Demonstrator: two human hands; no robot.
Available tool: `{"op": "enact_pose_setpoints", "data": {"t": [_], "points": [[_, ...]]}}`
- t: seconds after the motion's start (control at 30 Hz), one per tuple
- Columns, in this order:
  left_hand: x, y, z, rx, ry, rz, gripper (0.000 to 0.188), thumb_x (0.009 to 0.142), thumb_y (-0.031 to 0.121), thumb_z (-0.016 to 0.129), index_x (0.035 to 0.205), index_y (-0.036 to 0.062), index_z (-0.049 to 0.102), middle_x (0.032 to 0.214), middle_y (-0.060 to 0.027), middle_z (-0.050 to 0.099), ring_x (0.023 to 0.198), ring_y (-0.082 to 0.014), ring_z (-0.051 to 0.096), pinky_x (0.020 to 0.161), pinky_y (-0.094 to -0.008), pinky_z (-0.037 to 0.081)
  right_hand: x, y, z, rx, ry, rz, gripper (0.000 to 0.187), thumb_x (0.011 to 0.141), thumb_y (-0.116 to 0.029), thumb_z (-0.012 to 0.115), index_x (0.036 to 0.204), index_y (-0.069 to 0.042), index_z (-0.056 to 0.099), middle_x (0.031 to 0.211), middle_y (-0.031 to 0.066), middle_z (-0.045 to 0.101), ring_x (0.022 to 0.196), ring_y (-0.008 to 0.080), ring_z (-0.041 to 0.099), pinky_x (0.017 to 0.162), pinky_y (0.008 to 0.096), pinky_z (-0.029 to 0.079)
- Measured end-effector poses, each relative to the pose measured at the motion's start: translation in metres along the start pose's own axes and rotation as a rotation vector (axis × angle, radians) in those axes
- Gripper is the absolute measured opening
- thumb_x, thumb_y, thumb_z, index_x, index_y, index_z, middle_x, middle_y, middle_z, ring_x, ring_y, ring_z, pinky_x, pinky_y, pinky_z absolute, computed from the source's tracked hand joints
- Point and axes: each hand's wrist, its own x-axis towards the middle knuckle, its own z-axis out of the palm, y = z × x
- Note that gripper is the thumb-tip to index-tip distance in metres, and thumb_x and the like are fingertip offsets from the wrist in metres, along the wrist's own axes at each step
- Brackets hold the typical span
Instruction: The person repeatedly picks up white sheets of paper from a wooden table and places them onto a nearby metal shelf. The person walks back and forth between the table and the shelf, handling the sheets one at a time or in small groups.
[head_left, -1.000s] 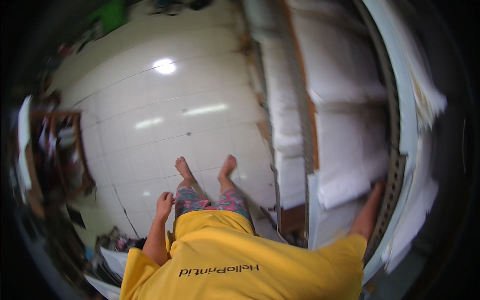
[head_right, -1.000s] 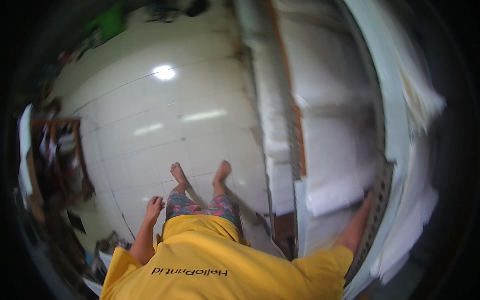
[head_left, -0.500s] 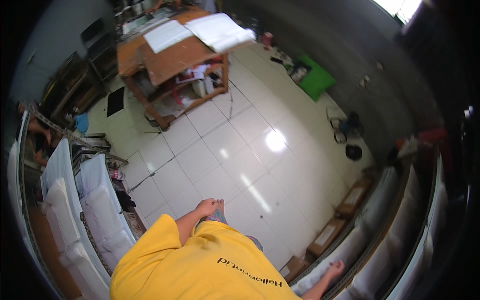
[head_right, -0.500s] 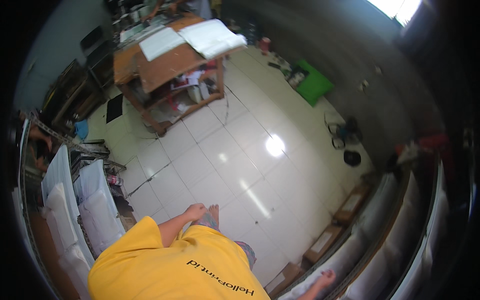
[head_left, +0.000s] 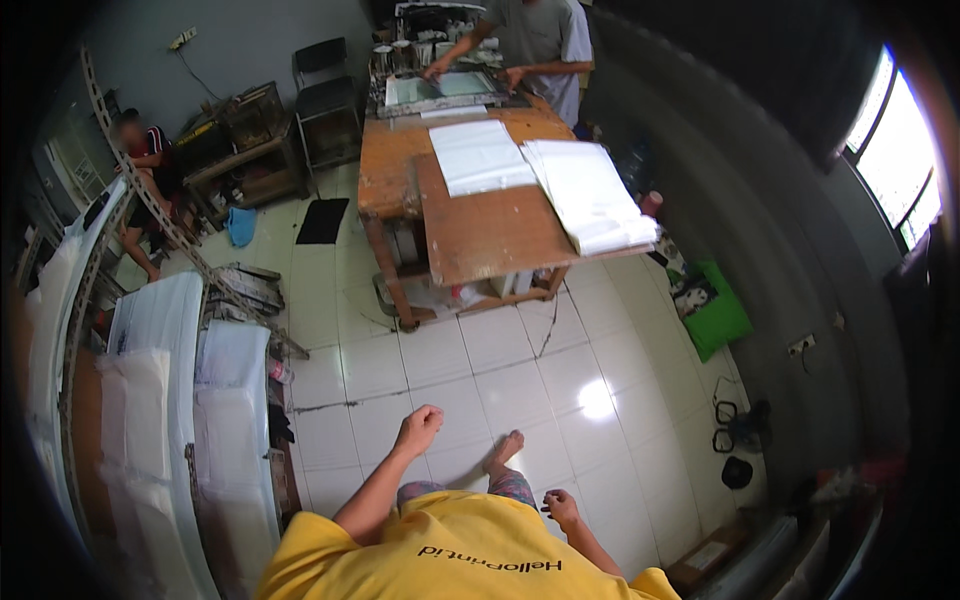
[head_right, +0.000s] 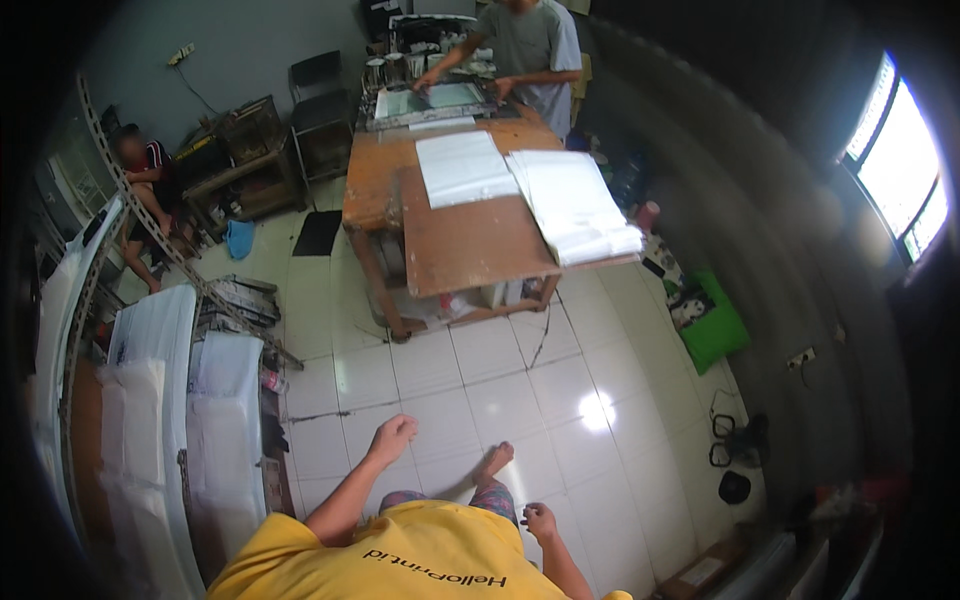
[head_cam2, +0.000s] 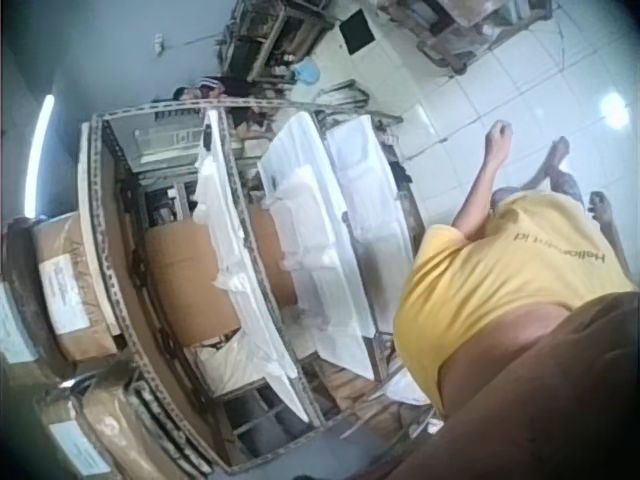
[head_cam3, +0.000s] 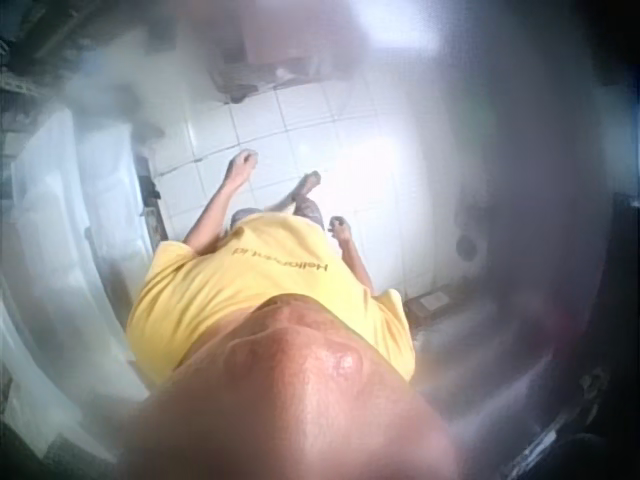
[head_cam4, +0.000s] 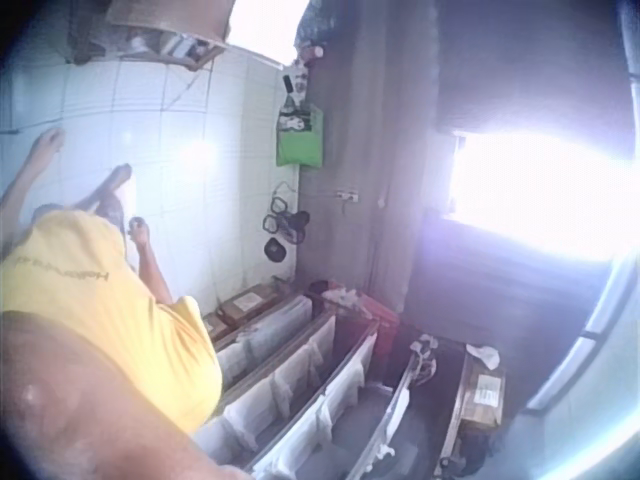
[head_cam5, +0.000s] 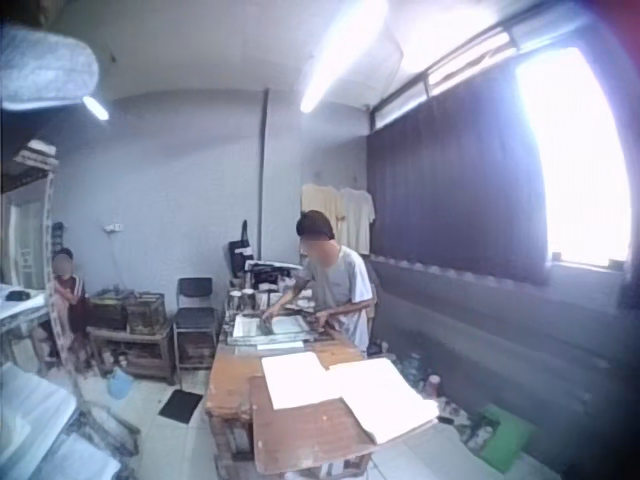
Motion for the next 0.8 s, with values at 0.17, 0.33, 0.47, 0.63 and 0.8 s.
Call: {"op": "enact_pose_setpoints", "data": {"t": [0.17, 0.33, 0.47, 0.63, 0.8], "points": [[0.068, 0.092, -0.006, -0.009, 0.209, 0.227, 0.019, 0.091, 0.016, 0.055, 0.099, 0.0003, 0.062, 0.082, -0.0091, 0.066, 0.073, -0.0177, 0.062, 0.07, -0.0302, 0.05, 0.073, -0.035, -0.031, -0.12, -0.026, 0.047, 0.026, 0.091, -0.015, 0.057, 0.112, 0.0, 0.059, 0.091, 0.0118, 0.067, 0.072, 0.0207, 0.067, 0.056, 0.0322, 0.051], [0.174, 0.178, -0.008, 0.095, 0.343, 0.473, 0.019, 0.088, 0.014, 0.059, 0.101, 0.0002, 0.06, 0.096, -0.0138, 0.062, 0.086, -0.0256, 0.062, 0.075, -0.0352, 0.05, 0.134, -0.12, -0.087, -0.18, 0.064, 0.082, 0.023, 0.09, -0.013, 0.058, 0.109, -0.001, 0.06, 0.086, 0.0127, 0.066, 0.068, 0.0223, 0.067, 0.053, 0.0322, 0.051], [0.253, 0.206, -0.013, 0.315, 0.434, 0.595, 0.024, 0.088, 0.013, 0.059, 0.107, -0.0014, 0.059, 0.112, -0.0168, 0.059, 0.101, -0.0303, 0.059, 0.088, -0.0372, 0.047, 0.209, -0.185, -0.123, -0.067, 0.1, 0.056, 0.02, 0.092, -0.016, 0.055, 0.108, -0.004, 0.057, 0.086, 0.0113, 0.066, 0.067, 0.0206, 0.066, 0.052, 0.031, 0.049], [0.294, 0.198, 0.003, 0.573, 0.522, 0.575, 0.03, 0.084, 0.017, 0.063, 0.108, 0.0009, 0.06, 0.12, -0.016, 0.055, 0.114, -0.0343, 0.049, 0.097, -0.0426, 0.04, 0.253, -0.31, -0.14, -0.026, 0.153, -0.113, 0.019, 0.092, -0.017, 0.054, 0.108, -0.007, 0.057, 0.084, 0.0072, 0.064, 0.066, 0.0167, 0.064, 0.053, 0.0291, 0.046], [0.297, 0.199, 0.01, 0.594, 0.529, 0.534, 0.03, 0.082, 0.02, 0.064, 0.108, 0.0041, 0.062, 0.124, -0.0134, 0.052, 0.118, -0.0319, 0.046, 0.1, -0.0434, 0.037, 0.265, -0.35, -0.126, 0.061, 0.123, -0.21, 0.017, 0.095, -0.019, 0.052, 0.106, -0.008, 0.057, 0.085, 0.0068, 0.064, 0.066, 0.0153, 0.063, 0.053, 0.0281, 0.045]]}}
